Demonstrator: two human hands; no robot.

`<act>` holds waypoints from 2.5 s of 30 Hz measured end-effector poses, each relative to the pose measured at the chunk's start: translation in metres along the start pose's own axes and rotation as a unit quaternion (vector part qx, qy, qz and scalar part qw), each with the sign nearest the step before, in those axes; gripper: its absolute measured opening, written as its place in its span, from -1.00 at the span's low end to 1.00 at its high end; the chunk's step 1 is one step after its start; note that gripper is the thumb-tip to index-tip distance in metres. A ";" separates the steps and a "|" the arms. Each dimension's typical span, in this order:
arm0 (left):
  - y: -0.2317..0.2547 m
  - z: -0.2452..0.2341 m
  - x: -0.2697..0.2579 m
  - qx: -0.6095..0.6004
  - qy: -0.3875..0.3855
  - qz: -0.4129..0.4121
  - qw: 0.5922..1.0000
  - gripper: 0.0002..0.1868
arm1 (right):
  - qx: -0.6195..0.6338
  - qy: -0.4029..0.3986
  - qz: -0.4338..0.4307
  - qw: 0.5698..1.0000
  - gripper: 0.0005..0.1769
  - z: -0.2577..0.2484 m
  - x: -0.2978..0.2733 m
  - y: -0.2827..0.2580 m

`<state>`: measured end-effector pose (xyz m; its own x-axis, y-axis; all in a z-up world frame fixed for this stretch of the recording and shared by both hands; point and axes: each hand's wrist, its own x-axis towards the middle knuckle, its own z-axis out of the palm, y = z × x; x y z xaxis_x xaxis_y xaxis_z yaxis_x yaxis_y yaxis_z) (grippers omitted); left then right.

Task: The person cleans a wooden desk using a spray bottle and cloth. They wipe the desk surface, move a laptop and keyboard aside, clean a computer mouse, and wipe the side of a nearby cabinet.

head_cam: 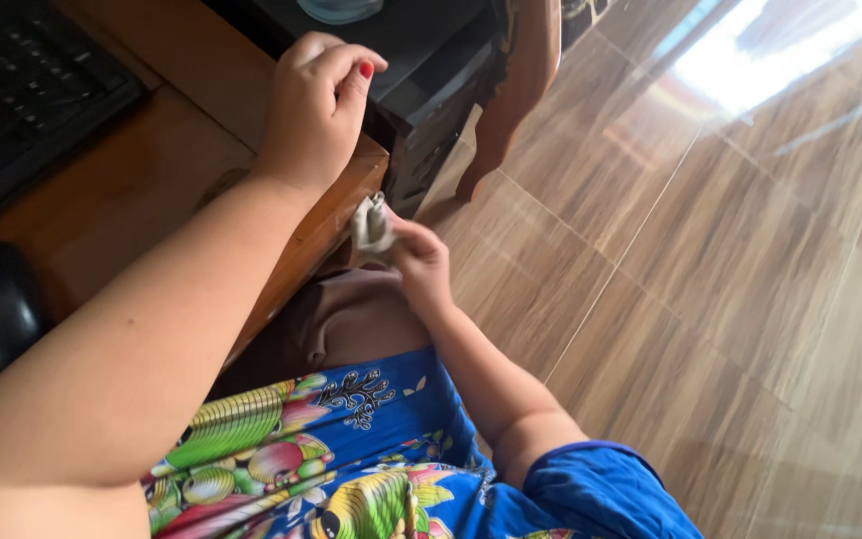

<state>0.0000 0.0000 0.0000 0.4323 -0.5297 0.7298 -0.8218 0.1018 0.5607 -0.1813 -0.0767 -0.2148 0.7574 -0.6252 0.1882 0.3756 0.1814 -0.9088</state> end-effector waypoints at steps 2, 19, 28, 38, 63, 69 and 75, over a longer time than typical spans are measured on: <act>0.014 -0.007 0.003 0.018 0.033 0.033 0.999 -0.93 | 0.053 0.127 -0.030 0.990 -0.79 0.000 -0.005 -0.019; 0.248 -0.232 -0.077 0.174 -0.041 0.024 0.984 -0.63 | -0.508 -0.287 -0.374 0.721 -0.70 0.213 -0.044 -0.164; 0.213 -0.301 -0.237 0.275 -0.077 -0.122 0.950 -0.47 | -0.686 -0.196 -0.334 0.616 -0.79 0.160 0.074 -0.176; 0.168 -0.311 -0.256 0.388 -0.125 -0.181 0.895 -0.03 | -0.591 -0.230 -0.346 0.692 -0.75 0.274 0.027 -0.144; 0.156 -0.307 -0.273 0.426 -0.128 -0.173 0.879 0.04 | -0.663 -0.136 -0.288 0.677 -0.61 0.207 0.114 -0.158; 0.144 -0.305 -0.280 0.449 -0.129 -0.158 0.870 0.04 | -0.611 -0.246 -0.329 0.676 -0.49 0.201 -0.005 -0.165; 0.137 -0.304 -0.286 0.450 -0.126 -0.152 0.871 0.13 | -0.599 -0.146 -0.288 0.733 -0.59 0.126 0.049 -0.215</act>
<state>-0.1233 0.4218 -0.0129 0.6791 -0.5964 0.4281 -0.6907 -0.7165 0.0975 -0.1578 -0.0510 0.0367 0.8053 -0.1142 0.5818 0.0728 -0.9548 -0.2882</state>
